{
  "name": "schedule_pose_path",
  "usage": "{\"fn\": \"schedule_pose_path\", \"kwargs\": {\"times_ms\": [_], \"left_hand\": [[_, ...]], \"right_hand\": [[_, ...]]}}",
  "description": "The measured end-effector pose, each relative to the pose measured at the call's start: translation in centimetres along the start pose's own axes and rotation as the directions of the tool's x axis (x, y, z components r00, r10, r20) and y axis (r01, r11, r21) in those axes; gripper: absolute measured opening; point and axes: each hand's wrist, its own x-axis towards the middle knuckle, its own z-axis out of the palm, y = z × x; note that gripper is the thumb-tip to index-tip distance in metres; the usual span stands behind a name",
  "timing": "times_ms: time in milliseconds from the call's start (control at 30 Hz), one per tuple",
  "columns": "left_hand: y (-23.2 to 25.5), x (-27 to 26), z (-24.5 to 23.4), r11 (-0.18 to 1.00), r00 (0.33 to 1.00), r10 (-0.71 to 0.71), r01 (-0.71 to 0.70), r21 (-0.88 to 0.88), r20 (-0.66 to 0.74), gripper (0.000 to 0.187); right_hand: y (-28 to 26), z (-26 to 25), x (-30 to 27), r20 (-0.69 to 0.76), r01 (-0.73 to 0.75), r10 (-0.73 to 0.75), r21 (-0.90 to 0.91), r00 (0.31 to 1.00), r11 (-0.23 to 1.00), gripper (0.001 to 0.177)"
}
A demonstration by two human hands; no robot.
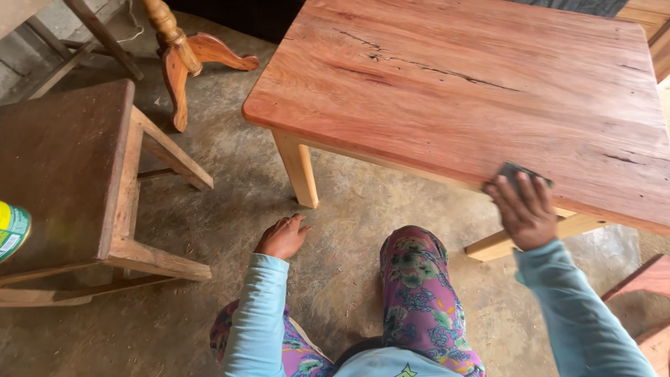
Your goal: The person sands the surface of a wooden table using sandpaper.
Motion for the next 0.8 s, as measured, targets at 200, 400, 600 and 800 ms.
{"fn": "schedule_pose_path", "kwargs": {"times_ms": [200, 400, 600, 800], "left_hand": [[1.6, -0.8, -0.1, 0.998, 0.997, 0.014, -0.018, 0.058, 0.072, 0.05], [1.6, -0.1, 0.8, 0.994, 0.996, 0.067, -0.072, 0.077, 0.064, 0.052], [2.0, -1.4, -0.5, 0.998, 0.998, 0.034, -0.037, 0.049, 0.049, 0.053], [0.9, -2.6, -2.0, 0.999, 0.998, 0.042, -0.043, -0.01, -0.055, 0.047]], "right_hand": [[2.0, -2.0, -4.6, 0.029, -0.166, 0.167, -0.037, 0.986, 0.985, 0.041], [-4.0, 1.7, 2.6, -0.039, -0.07, 0.074, 0.083, 0.997, 0.994, 0.046], [-12.4, 5.2, 14.4, -0.029, 0.042, -0.04, 0.077, 0.999, 0.996, 0.056], [-19.4, 7.9, 25.0, -0.081, 0.192, -0.184, 0.108, 0.98, 0.975, 0.057]]}}
